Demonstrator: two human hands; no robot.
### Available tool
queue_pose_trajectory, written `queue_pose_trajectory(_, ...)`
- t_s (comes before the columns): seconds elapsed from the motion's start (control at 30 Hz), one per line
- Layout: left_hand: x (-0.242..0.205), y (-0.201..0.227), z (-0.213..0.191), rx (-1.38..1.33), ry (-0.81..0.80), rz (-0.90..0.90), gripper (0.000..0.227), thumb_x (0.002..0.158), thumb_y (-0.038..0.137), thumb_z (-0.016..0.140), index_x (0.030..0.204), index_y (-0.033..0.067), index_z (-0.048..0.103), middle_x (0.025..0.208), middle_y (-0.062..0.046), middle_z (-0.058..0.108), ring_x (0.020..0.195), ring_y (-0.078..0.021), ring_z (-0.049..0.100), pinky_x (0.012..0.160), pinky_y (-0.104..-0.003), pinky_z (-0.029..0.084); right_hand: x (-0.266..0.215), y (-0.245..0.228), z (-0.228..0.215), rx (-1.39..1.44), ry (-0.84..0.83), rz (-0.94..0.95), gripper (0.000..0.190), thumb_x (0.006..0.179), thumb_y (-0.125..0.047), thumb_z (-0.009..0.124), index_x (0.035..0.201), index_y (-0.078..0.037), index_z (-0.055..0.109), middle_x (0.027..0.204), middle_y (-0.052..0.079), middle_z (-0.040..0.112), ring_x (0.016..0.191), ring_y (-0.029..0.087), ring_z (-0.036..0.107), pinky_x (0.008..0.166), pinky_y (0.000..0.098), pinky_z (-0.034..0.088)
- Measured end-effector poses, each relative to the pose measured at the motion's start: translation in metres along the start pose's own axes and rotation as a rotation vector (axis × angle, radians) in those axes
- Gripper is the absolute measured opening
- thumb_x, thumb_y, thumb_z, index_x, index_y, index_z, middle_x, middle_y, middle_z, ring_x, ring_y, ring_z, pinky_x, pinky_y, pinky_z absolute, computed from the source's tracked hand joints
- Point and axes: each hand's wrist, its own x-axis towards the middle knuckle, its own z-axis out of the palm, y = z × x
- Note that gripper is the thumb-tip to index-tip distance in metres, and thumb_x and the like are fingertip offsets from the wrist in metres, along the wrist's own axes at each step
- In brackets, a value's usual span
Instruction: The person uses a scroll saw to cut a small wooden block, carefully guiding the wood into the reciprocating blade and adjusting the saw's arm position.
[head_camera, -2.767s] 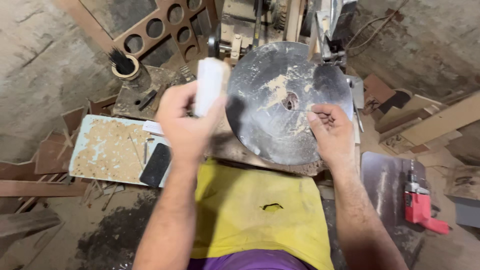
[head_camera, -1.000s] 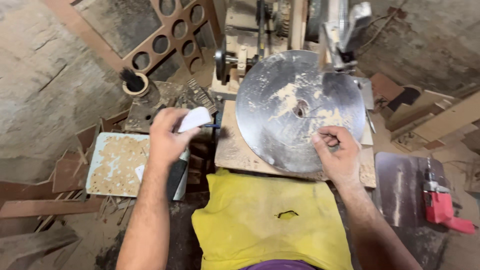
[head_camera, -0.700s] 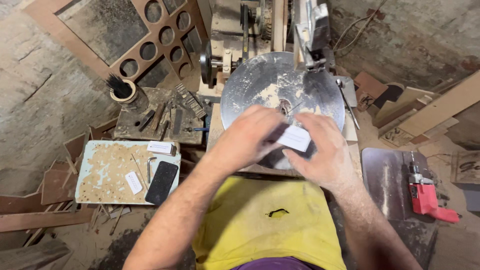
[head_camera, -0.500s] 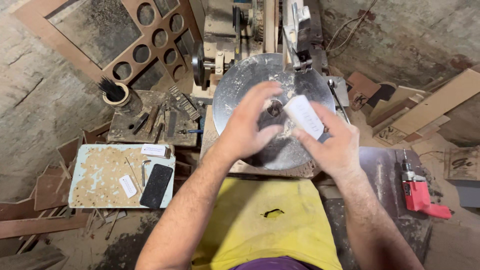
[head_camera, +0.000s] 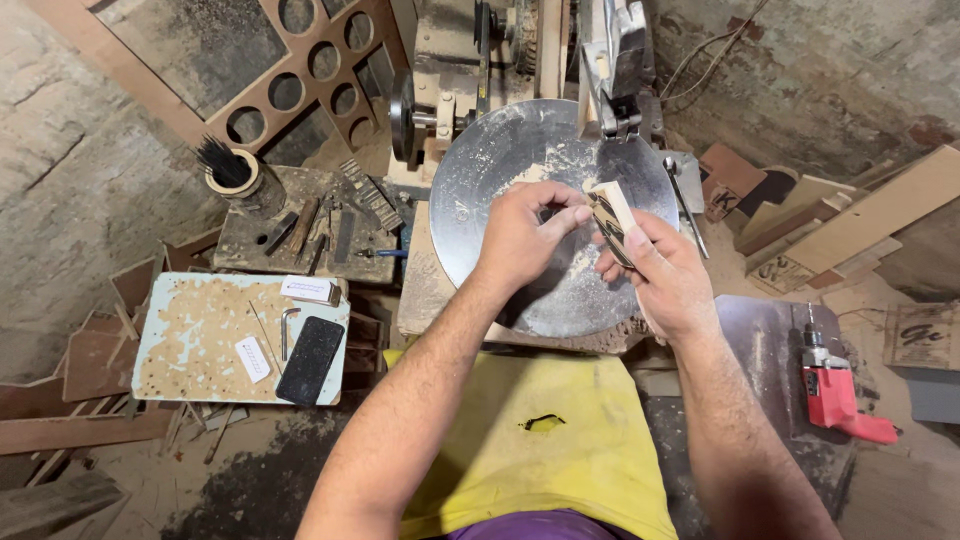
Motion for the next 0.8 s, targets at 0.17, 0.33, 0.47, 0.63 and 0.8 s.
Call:
queue_pose_trajectory(0.17,0.004,0.000,0.000,0.201,0.081,0.168,0.011,0.084,0.022,0.082,0.087,0.0119,0.080,0.088,-0.001,0.076,0.093,-0.0221,0.065,0.092,-0.038,0.049,0.002,-0.005,0.002,-0.155,-0.008,-0.075,0.042,0.111,-0.029,0.051,0.137,0.003,0.060,0.114,0.008,0.067,0.089,0.014,0.062,0.080,0.0286,0.053)
queue_pose_trajectory(0.33,0.007,0.001,0.005,0.238,0.096,0.163,0.009,0.085,0.022,0.081,0.085,0.0133,0.077,0.093,-0.001,0.074,0.105,-0.0241,0.060,0.098,-0.038,0.045,0.000,-0.008,0.004,-0.214,0.043,-0.067,0.041,0.110,-0.027,0.051,0.137,0.001,0.060,0.112,0.007,0.067,0.087,0.012,0.061,0.078,0.0271,0.053)
queue_pose_trajectory(0.47,0.006,0.004,0.011,0.289,0.107,0.145,0.010,0.081,0.021,0.083,0.082,0.0141,0.077,0.095,0.001,0.071,0.112,-0.0254,0.055,0.101,-0.043,0.040,0.002,-0.007,0.005,-0.264,0.069,-0.060,0.040,0.110,-0.027,0.050,0.137,0.001,0.060,0.110,0.007,0.068,0.084,0.012,0.061,0.076,0.0268,0.052)
queue_pose_trajectory(0.63,0.007,0.004,0.019,0.291,0.145,0.098,0.010,0.081,0.021,0.083,0.082,0.0148,0.075,0.096,0.003,0.070,0.112,-0.0245,0.054,0.099,-0.045,0.037,0.000,-0.005,0.003,-0.182,0.055,-0.079,0.039,0.112,-0.026,0.049,0.138,0.003,0.060,0.110,0.008,0.067,0.086,0.012,0.061,0.077,0.0264,0.052)
queue_pose_trajectory(0.8,0.008,0.002,0.021,0.296,0.161,0.119,0.011,0.081,0.020,0.083,0.082,0.0148,0.074,0.096,0.003,0.069,0.112,-0.0250,0.054,0.099,-0.045,0.037,-0.001,-0.003,0.000,-0.137,0.064,-0.087,0.042,0.112,-0.025,0.049,0.141,0.004,0.057,0.112,0.008,0.067,0.087,0.012,0.060,0.078,0.0259,0.051)
